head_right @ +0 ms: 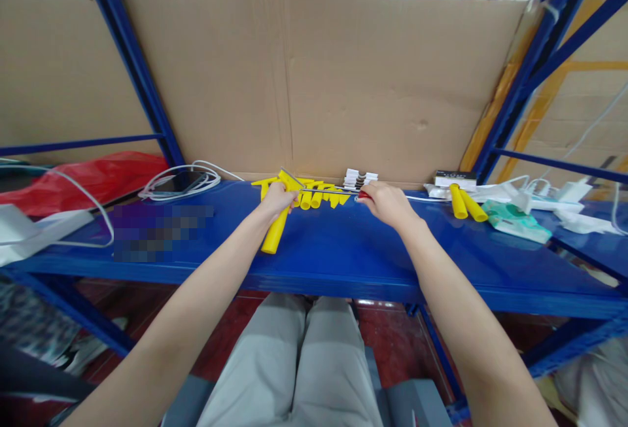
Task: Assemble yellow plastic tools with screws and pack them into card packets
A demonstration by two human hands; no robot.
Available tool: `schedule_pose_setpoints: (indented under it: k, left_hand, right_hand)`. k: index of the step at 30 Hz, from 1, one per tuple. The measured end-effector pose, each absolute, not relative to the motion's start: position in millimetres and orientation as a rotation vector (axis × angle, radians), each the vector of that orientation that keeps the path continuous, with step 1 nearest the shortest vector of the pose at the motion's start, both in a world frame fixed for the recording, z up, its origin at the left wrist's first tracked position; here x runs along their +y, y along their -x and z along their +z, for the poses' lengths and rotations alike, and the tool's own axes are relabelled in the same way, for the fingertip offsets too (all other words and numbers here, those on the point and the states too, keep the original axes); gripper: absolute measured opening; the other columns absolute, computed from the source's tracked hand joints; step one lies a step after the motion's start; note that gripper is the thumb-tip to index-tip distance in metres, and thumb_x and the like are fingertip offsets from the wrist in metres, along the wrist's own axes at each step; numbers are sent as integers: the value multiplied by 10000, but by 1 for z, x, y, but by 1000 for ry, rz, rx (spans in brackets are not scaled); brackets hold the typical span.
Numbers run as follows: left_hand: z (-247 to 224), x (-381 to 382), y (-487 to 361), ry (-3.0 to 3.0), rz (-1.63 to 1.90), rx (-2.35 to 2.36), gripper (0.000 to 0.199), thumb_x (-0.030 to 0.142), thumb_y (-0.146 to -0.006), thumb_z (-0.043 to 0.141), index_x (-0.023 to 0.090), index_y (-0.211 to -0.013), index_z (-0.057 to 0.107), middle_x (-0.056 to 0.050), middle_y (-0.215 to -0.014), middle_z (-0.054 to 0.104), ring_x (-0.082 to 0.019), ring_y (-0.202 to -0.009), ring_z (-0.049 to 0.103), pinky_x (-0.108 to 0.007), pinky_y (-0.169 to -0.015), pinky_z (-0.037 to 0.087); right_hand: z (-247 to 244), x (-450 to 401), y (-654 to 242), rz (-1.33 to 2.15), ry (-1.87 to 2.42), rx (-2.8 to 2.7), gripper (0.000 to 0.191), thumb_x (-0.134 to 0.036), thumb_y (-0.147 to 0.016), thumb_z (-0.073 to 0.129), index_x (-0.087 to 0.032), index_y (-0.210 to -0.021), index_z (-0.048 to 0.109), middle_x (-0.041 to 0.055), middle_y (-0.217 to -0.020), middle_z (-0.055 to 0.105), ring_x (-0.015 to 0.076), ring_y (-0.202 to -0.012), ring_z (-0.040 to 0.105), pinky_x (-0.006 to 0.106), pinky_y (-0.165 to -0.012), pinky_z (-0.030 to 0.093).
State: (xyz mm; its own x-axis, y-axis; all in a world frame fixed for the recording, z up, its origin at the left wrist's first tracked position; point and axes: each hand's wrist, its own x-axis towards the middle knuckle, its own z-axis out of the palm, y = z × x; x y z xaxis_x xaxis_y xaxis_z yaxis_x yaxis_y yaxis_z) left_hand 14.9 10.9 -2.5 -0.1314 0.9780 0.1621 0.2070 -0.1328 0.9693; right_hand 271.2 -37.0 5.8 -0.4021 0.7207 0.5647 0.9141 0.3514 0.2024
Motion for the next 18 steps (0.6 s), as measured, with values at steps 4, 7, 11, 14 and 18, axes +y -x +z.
schedule_pose_setpoints:
  k: [4,7,11,14,18]
  left_hand:
    - [-2,7,-18,-1467,1277,1390,277,-47,-724,567,170,-571,489,50,-365,447,-69,-297,385,-190,-369,269]
    - [-1,3,-21,-1504,1236,1375,259,-47,-725,546,162,-578,507,44,-371,443,-75,-311,394,-193,-378,284]
    - [-1,2,-21,-1498,1236,1417,284,-55,-720,538,166,-553,479,44,-378,443,-67,-305,387,-191,-370,281]
    - [-1,5,-19,-1503,1203,1455,289,-43,-732,535,168,-548,465,43,-387,447,-66,-306,390,-193,-373,286]
    - [-2,7,-17,-1524,1167,1493,255,-35,-735,519,157,-571,485,51,-385,436,-66,-318,390,-193,-396,303]
  right_hand:
    - [4,-41,-261,-551,1488,-2290,296,-354,-927,430,-179,-992,659,124,-1029,706,256,-901,650,323,-722,451]
    - [4,-41,-254,-548,1545,-2272,299,-351,-926,432,-166,-996,656,138,-1027,709,272,-899,659,331,-710,446]
    - [4,-40,-255,-572,1611,-2194,291,-341,-923,436,-167,-1021,648,145,-1043,706,271,-892,660,326,-683,434]
    - [4,-38,-261,-559,1621,-2161,280,-344,-921,435,-177,-1002,645,134,-1017,711,263,-871,659,320,-665,427]
    - [3,-35,-270,-494,1572,-2172,251,-330,-899,471,-170,-996,639,135,-1004,711,257,-868,657,315,-682,435]
